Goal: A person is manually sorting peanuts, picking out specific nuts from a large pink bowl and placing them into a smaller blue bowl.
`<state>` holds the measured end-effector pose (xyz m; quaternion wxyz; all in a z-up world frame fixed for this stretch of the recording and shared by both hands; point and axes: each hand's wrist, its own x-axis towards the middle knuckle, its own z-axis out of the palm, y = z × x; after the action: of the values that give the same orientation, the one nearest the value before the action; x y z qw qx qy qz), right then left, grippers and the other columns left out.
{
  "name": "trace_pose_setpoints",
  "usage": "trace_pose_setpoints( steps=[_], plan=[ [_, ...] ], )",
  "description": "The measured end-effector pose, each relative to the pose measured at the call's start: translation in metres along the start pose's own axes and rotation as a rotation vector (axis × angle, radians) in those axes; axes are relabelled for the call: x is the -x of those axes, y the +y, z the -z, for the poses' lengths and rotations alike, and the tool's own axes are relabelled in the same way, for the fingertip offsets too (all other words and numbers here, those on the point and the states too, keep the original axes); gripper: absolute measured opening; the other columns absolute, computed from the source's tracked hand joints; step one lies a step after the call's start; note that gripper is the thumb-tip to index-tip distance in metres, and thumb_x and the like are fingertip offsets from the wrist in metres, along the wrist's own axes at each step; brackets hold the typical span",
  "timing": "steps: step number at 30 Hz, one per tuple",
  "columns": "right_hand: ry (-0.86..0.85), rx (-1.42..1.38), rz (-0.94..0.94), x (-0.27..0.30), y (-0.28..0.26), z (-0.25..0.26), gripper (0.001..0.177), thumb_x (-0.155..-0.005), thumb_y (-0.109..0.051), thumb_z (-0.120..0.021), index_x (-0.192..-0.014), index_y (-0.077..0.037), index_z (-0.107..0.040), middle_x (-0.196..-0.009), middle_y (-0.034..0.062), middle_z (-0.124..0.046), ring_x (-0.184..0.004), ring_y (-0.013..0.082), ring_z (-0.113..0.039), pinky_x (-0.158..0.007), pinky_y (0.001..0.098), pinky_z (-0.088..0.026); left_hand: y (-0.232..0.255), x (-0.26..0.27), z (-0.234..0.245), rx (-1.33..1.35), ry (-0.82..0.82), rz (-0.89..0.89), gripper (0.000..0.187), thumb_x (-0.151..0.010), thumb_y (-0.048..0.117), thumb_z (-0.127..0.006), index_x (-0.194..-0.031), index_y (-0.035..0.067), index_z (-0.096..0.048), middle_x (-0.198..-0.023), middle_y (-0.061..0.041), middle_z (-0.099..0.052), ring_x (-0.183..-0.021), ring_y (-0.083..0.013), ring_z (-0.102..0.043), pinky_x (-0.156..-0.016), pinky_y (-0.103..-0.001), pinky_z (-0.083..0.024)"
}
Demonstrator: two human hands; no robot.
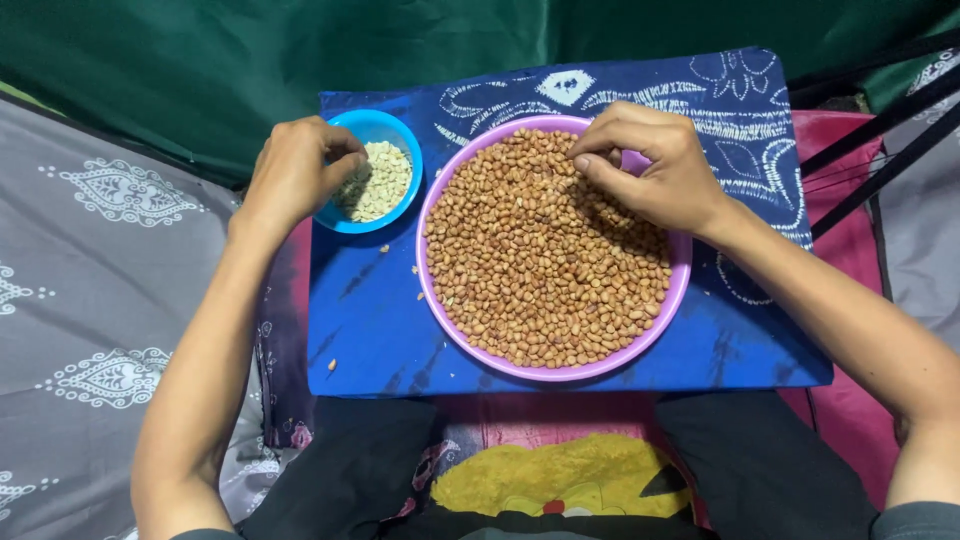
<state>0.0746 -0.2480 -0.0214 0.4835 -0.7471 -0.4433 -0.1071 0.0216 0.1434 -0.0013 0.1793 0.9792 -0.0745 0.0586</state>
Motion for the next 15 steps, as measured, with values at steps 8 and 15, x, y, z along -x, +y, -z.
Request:
trace_pose_setpoints(
  steps=[8,15],
  plan=[
    [-0.061,-0.045,-0.068,-0.002,-0.003,-0.016,0.005,-0.097,0.001,-0.073,-0.098,0.000,-0.077,-0.090,0.0159,-0.072,-0.079,0.0259,-0.063,-0.075,0.0362,-0.051,0.036,0.003,-0.011,-0.024,0.072,-0.143,0.014,-0.097,0.016,-0.072,-0.110,0.015,-0.078,-0.096,-0.010,-0.069,-0.091,-0.0372,-0.071,-0.076,-0.052,-0.057],
    [-0.297,0.338,0.013,-0.005,0.005,-0.040,0.017,-0.088,-0.015,-0.081,-0.092,-0.001,-0.074,-0.095,0.0154,-0.068,-0.091,0.0351,-0.065,-0.081,0.0447,-0.054,0.093,-0.005,-0.061,0.209,-0.076,-0.380,0.017,-0.094,0.020,-0.067,-0.106,0.011,-0.073,-0.102,-0.016,-0.069,-0.100,-0.0424,-0.069,-0.082,-0.052,-0.056]
  ],
)
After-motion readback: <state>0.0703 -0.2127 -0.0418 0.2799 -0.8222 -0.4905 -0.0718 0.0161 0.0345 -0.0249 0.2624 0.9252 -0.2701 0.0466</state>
